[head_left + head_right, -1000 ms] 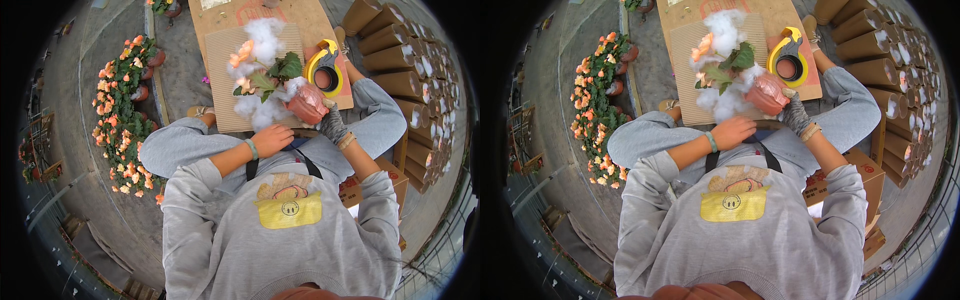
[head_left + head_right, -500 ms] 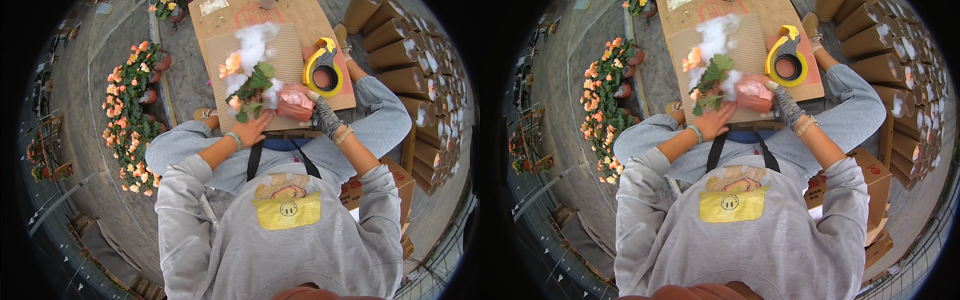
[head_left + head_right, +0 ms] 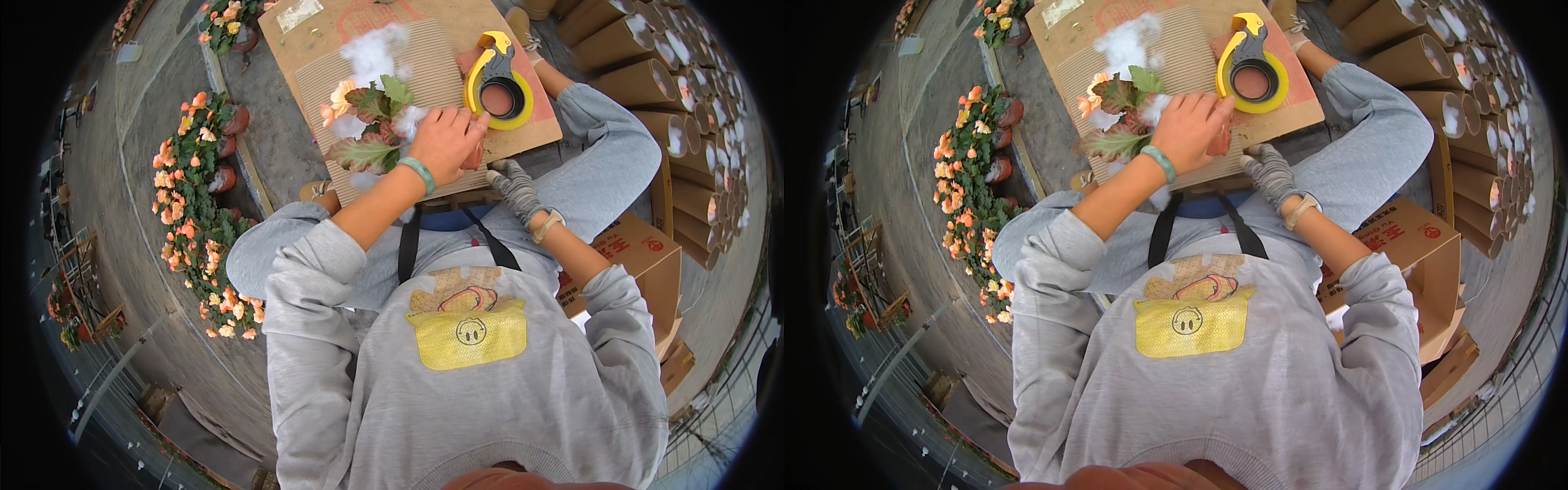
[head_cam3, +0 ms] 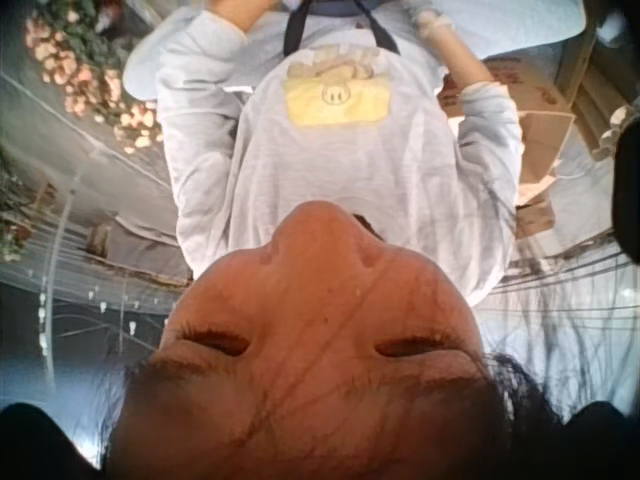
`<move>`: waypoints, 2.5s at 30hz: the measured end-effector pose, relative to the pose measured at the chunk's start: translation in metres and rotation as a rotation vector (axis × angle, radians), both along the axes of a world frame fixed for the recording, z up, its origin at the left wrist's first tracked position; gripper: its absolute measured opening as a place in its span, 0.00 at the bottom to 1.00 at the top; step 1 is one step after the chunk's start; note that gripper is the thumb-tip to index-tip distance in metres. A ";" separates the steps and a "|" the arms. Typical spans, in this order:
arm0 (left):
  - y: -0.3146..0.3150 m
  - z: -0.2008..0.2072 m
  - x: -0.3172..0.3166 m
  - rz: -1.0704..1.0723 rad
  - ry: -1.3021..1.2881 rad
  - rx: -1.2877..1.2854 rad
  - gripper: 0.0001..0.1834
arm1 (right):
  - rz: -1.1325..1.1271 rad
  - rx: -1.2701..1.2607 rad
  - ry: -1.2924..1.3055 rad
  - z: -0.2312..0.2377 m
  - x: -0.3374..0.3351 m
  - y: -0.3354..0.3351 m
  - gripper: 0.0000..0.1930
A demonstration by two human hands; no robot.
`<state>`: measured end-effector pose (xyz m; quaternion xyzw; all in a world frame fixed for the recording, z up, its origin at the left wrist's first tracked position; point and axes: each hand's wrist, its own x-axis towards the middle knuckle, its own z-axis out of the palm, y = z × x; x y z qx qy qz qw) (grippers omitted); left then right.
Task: The person sits on the floor and repeatedly assembles decorative cones by placing cotton and artificial flowers onto a cardboard sheet, rolling the cardboard into a cone, and sealing it with a tape dispenser. The finished cones are placed in a nearby box.
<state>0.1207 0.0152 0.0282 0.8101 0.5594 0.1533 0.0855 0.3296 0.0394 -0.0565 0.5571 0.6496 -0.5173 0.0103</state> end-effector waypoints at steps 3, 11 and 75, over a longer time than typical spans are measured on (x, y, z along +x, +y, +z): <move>-0.005 0.022 0.003 -0.029 -0.025 0.067 0.42 | -0.029 0.141 -0.022 -0.007 -0.006 -0.008 0.26; -0.007 0.007 -0.007 0.122 0.199 0.045 0.36 | -0.384 -0.197 0.139 -0.008 -0.023 -0.006 0.19; 0.052 -0.029 -0.090 0.285 -0.408 -0.542 0.47 | -0.331 -0.581 0.464 0.174 -0.013 -0.023 0.21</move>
